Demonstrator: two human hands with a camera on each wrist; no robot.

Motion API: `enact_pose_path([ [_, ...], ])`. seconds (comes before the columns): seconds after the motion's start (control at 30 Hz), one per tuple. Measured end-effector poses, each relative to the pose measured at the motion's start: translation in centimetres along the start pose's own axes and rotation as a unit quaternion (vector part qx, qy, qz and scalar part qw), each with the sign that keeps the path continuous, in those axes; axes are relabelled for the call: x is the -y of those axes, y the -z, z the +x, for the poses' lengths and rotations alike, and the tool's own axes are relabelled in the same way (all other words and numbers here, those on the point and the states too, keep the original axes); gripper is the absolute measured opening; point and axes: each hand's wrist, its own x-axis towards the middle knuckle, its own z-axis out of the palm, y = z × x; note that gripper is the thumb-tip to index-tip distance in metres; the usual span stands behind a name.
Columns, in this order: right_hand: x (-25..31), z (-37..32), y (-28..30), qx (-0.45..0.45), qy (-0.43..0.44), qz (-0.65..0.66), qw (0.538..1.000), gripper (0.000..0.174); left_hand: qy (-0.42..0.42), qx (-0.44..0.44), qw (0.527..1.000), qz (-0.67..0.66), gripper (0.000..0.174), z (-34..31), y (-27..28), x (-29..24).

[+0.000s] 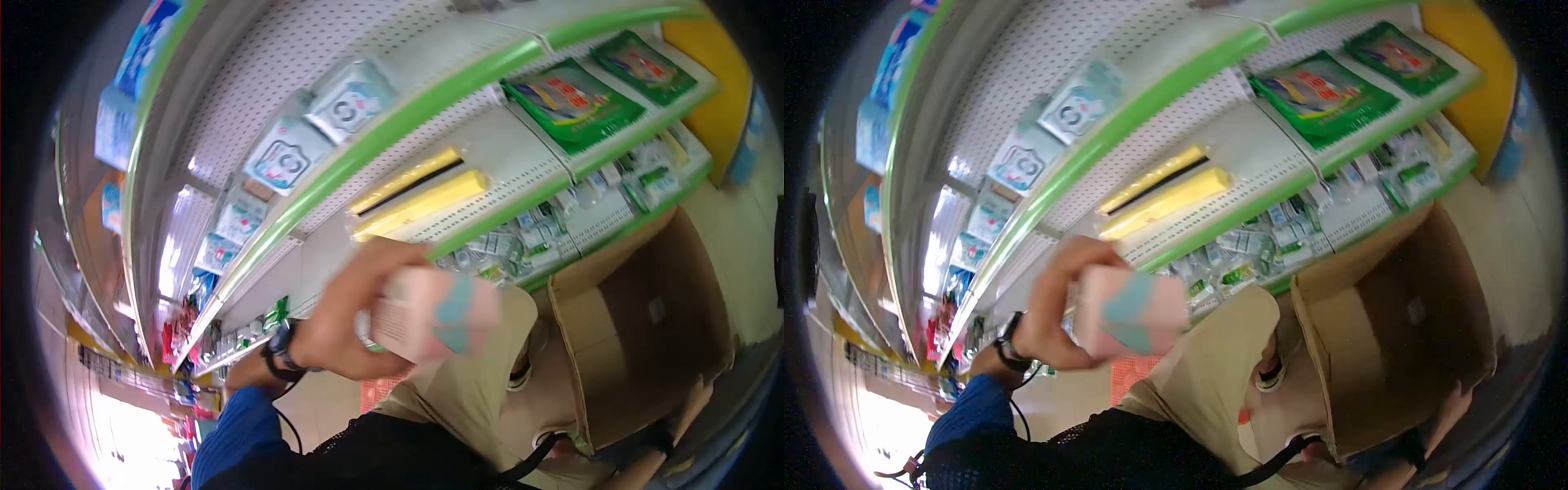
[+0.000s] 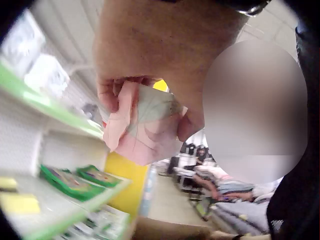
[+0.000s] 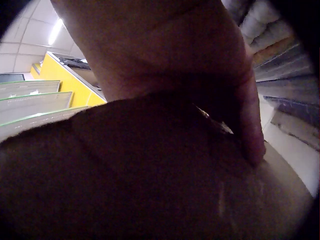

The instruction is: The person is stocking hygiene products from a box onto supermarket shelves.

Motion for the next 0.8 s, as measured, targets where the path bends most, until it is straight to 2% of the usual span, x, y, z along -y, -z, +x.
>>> enact_pose_path([
  [0.03,-1.1,1.1,0.2,0.006,0.005,0.009,1.0,0.05,-0.006,-0.019,0.998,0.054,0.083,0.0,0.3,-1.3],
  [0.07,2.2,-0.8,0.5,0.013,0.009,0.018,1.0,0.049,0.04,-0.082,0.992,0.083,0.078,-2.8,4.7,1.0],
  [0.1,0.0,-0.7,0.6,0.023,-0.024,0.031,0.999,0.048,0.07,-0.111,0.984,0.12,0.073,-2.1,4.9,1.3],
  [0.17,-0.7,0.8,0.7,0.037,-0.019,-0.016,0.999,0.047,0.103,-0.137,0.965,0.197,0.066,-2.1,7.5,2.6],
  [0.23,-3.9,3.2,0.7,0.049,-0.011,-0.039,0.998,0.046,0.126,-0.141,0.958,0.214,0.064,-2.7,9.7,4.7],
  [0.27,-4.6,3.3,0.5,0.021,0.005,-0.043,0.999,0.045,0.147,-0.137,0.957,0.21,0.067,-3.0,10.5,5.8],
  [0.3,-4.6,3.4,0.5,0.021,0.005,-0.041,0.999,0.045,0.146,-0.138,0.957,0.211,0.067,-3.3,11.3,6.8],
  [0.37,-4.7,3.2,0.7,0.023,0.014,-0.058,0.998,0.046,0.207,-0.096,0.95,0.214,0.065,-3.7,12.3,8.9],
  [0.4,-5.2,3.5,0.7,0.023,0.014,-0.059,0.998,0.046,0.19,-0.118,0.948,0.227,0.061,-3.9,12.6,10.4],
  [0.43,-6.2,4.2,0.6,0.029,0.015,-0.046,0.998,0.046,0.19,-0.118,0.948,0.227,0.061,-3.8,12.9,11.4],
  [0.5,-7.5,5.1,0.7,0.034,0.015,-0.033,0.999,0.046,0.273,-0.122,0.937,0.179,0.06,-3.6,13.2,12.9],
  [0.6,-8.7,5.6,1.2,0.043,0.037,-0.045,0.997,0.046,0.268,-0.113,0.939,0.184,0.059,-3.7,13.5,15.9],
  [0.67,-9.3,5.6,1.2,0.058,0.078,-0.031,0.995,0.046,0.273,-0.116,0.941,0.164,0.059,-3.2,13.3,16.0],
  [0.73,-9.2,5.5,1.2,0.049,0.077,-0.03,0.995,0.046,0.28,-0.118,0.942,0.143,0.059,-2.9,13.2,16.5],
  [0.8,-9.0,5.6,1.1,0.04,0.078,-0.029,0.996,0.046,0.281,-0.126,0.95,0.05,0.059,-2.7,13.5,17.5],
])
